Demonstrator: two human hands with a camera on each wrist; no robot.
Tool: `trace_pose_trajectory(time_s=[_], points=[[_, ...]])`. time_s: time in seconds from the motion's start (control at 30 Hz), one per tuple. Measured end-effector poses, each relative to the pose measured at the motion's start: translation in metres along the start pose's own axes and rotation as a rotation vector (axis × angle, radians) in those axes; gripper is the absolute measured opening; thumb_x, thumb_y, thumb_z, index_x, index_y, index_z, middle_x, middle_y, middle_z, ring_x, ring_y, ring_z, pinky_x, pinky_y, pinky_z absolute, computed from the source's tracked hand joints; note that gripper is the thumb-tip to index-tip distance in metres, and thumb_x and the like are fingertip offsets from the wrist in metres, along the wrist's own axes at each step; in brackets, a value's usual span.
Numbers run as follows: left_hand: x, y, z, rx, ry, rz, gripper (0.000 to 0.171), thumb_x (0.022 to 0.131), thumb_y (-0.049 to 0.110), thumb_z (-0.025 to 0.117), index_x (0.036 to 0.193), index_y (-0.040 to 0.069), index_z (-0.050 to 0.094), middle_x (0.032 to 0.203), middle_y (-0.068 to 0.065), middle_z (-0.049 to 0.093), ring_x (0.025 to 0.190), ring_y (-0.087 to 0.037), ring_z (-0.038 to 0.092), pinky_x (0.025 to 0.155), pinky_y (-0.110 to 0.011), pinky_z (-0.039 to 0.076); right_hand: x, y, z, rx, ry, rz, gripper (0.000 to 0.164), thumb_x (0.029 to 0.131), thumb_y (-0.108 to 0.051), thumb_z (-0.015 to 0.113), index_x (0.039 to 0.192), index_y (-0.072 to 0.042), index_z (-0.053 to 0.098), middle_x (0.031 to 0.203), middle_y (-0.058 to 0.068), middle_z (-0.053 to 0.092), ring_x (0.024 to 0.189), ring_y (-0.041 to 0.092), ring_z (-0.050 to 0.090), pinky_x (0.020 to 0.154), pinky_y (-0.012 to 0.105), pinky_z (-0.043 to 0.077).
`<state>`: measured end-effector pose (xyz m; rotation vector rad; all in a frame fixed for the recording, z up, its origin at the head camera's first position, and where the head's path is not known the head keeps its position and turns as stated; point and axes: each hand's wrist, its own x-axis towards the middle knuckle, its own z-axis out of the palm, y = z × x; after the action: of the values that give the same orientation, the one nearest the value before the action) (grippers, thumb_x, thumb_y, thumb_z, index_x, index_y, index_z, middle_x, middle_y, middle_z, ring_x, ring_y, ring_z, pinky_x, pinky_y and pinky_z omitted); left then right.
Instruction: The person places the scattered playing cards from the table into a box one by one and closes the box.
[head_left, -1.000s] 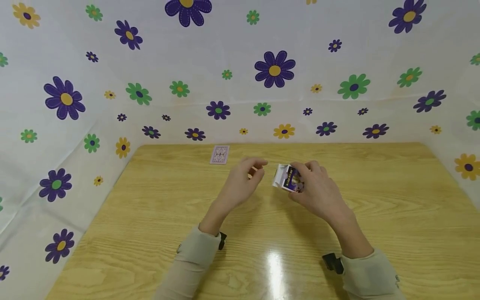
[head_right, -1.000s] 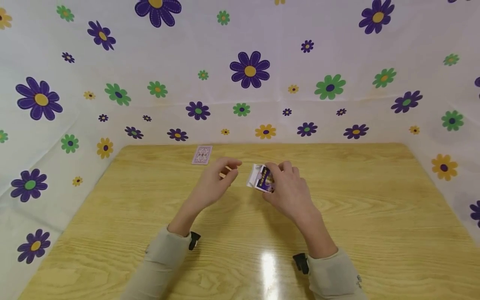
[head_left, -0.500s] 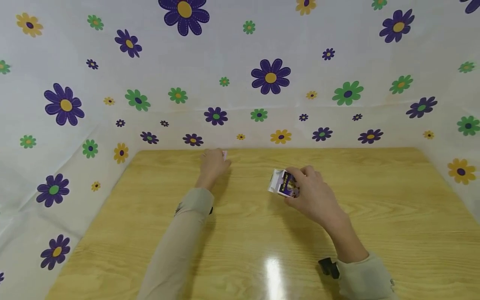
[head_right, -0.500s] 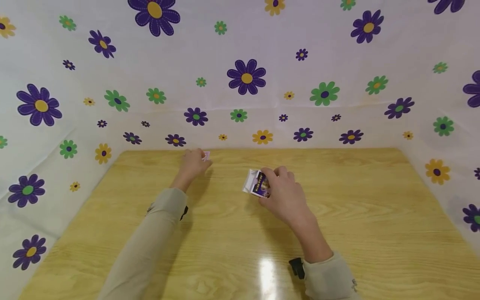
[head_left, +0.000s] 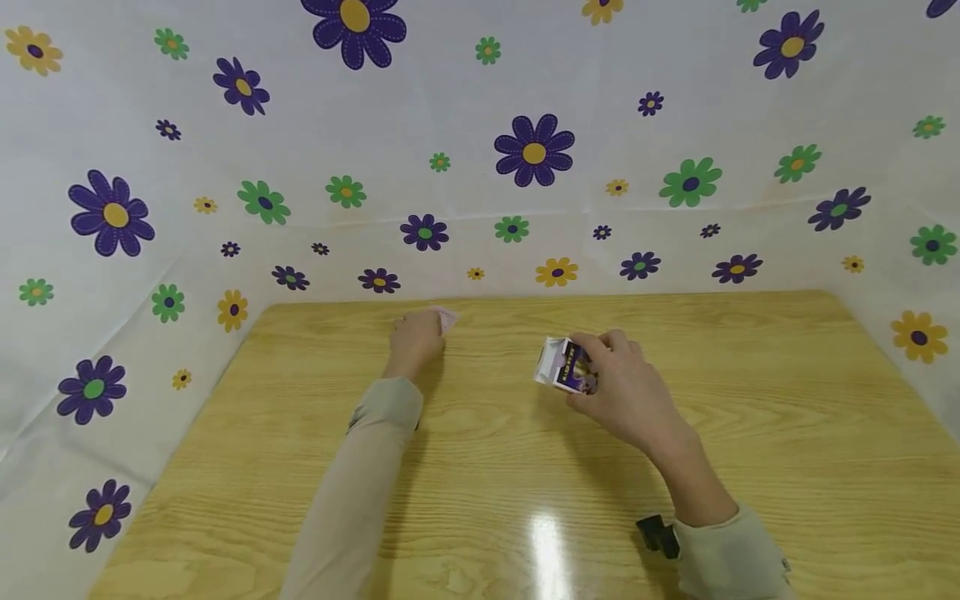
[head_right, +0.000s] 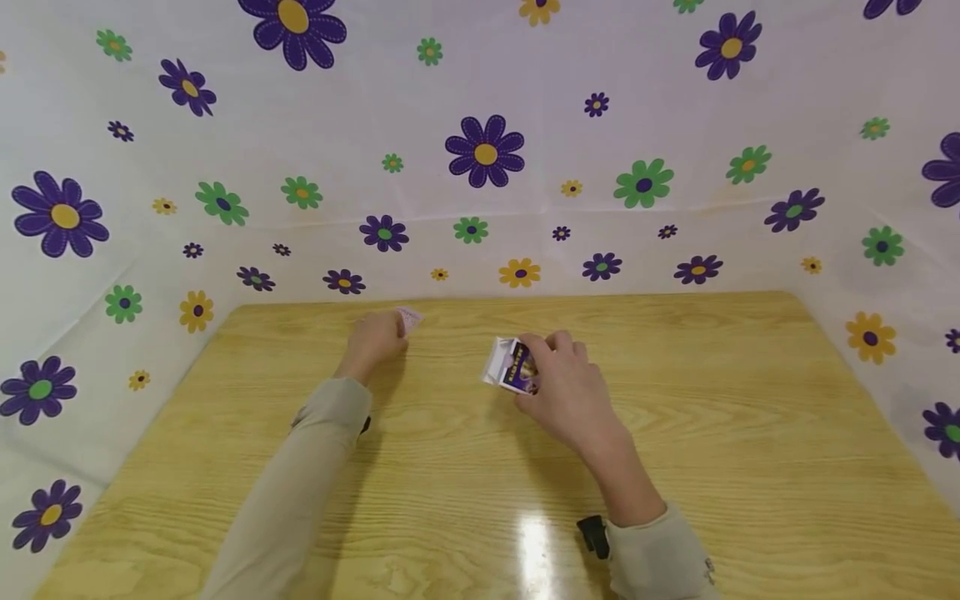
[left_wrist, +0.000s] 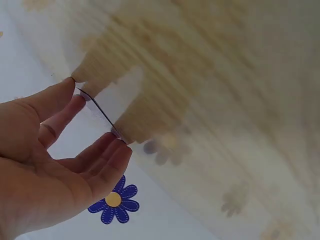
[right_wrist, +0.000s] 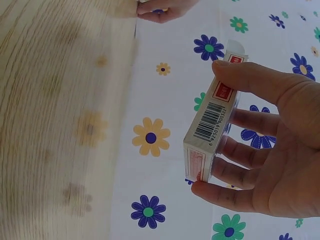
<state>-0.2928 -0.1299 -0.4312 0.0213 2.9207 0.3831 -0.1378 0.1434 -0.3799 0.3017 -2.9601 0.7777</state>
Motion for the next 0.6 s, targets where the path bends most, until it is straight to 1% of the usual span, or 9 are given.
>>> trace_pose_trajectory(time_s=[0.07, 0.1, 0.17, 0.27, 0.3, 0.33, 0.37, 0.47, 0.6], points=[[0.000, -0.004, 0.000, -0.008, 0.004, 0.017, 0.010, 0.090, 0.007, 0.057, 0.095, 0.001, 0.062, 0.113, -0.028, 0.057, 0.109, -0.044, 0.052, 0.088, -0.053, 0.049, 0.000, 0.000, 0.000, -0.004, 0.000, -0.002, 0.075, 0.078, -0.022, 0.084, 0.143, -0.006, 0.050, 0.125, 0.022, 0.052, 0.102, 0.033, 0.052, 0.074, 0.043, 0.054], [0.003, -0.009, 0.004, -0.010, 0.024, 0.035, 0.008, 0.088, 0.007, 0.058, 0.093, 0.002, 0.063, 0.110, -0.027, 0.057, 0.105, -0.043, 0.052, 0.084, -0.051, 0.050, 0.000, 0.000, 0.000, -0.006, -0.001, -0.002, 0.074, 0.078, -0.022, 0.083, 0.143, -0.007, 0.050, 0.125, 0.022, 0.052, 0.102, 0.033, 0.052, 0.074, 0.043, 0.054], [0.001, -0.014, 0.002, -0.024, 0.013, 0.035, 0.010, 0.087, 0.007, 0.060, 0.094, 0.001, 0.063, 0.109, -0.026, 0.055, 0.104, -0.042, 0.050, 0.085, -0.050, 0.049, 0.000, -0.001, 0.000, -0.007, -0.002, -0.004, 0.074, 0.078, -0.022, 0.084, 0.143, -0.007, 0.050, 0.125, 0.022, 0.052, 0.103, 0.033, 0.052, 0.074, 0.043, 0.054], [-0.003, -0.019, -0.002, -0.065, -0.030, 0.011, 0.019, 0.085, 0.008, 0.064, 0.101, -0.001, 0.059, 0.110, -0.026, 0.052, 0.105, -0.040, 0.046, 0.087, -0.049, 0.047, -0.001, -0.002, 0.000, -0.008, -0.002, -0.007, 0.073, 0.078, -0.021, 0.083, 0.142, -0.007, 0.050, 0.125, 0.023, 0.052, 0.103, 0.034, 0.052, 0.073, 0.043, 0.054], [-0.005, -0.021, -0.003, -0.085, -0.047, 0.001, 0.025, 0.085, 0.009, 0.066, 0.106, -0.001, 0.057, 0.110, -0.025, 0.052, 0.105, -0.039, 0.046, 0.089, -0.049, 0.046, -0.001, -0.002, 0.000, -0.009, -0.003, -0.007, 0.073, 0.078, -0.021, 0.083, 0.142, -0.007, 0.050, 0.125, 0.023, 0.052, 0.103, 0.034, 0.052, 0.073, 0.043, 0.054], [-0.010, -0.019, -0.008, -0.105, -0.087, -0.023, 0.033, 0.085, 0.011, 0.068, 0.112, -0.002, 0.054, 0.113, -0.025, 0.051, 0.108, -0.039, 0.044, 0.094, -0.049, 0.045, -0.001, -0.002, 0.000, -0.010, -0.004, -0.007, 0.073, 0.078, -0.021, 0.083, 0.142, -0.007, 0.050, 0.125, 0.023, 0.052, 0.103, 0.035, 0.052, 0.073, 0.043, 0.055], [-0.013, -0.020, -0.010, -0.126, -0.106, -0.030, 0.039, 0.084, 0.011, 0.070, 0.115, -0.002, 0.052, 0.112, -0.024, 0.051, 0.106, -0.037, 0.045, 0.093, -0.048, 0.045, -0.002, -0.002, 0.000, -0.010, -0.006, -0.006, 0.073, 0.078, -0.021, 0.083, 0.142, -0.006, 0.050, 0.125, 0.023, 0.052, 0.103, 0.035, 0.052, 0.074, 0.044, 0.055], [-0.018, -0.023, -0.012, -0.156, -0.151, -0.035, 0.049, 0.082, 0.015, 0.075, 0.120, -0.002, 0.048, 0.109, -0.020, 0.055, 0.100, -0.033, 0.049, 0.090, -0.044, 0.046, -0.001, -0.002, 0.001, -0.008, -0.012, -0.001, 0.073, 0.079, -0.020, 0.083, 0.143, -0.006, 0.050, 0.126, 0.023, 0.052, 0.105, 0.035, 0.052, 0.076, 0.045, 0.055], [-0.025, -0.023, -0.010, -0.170, -0.190, -0.014, 0.046, 0.082, 0.019, 0.077, 0.114, -0.001, 0.051, 0.102, -0.015, 0.057, 0.090, -0.028, 0.051, 0.078, -0.036, 0.045, -0.001, -0.003, 0.002, -0.007, -0.011, -0.003, 0.073, 0.079, -0.020, 0.082, 0.143, -0.006, 0.050, 0.127, 0.024, 0.051, 0.106, 0.035, 0.051, 0.076, 0.046, 0.055]])
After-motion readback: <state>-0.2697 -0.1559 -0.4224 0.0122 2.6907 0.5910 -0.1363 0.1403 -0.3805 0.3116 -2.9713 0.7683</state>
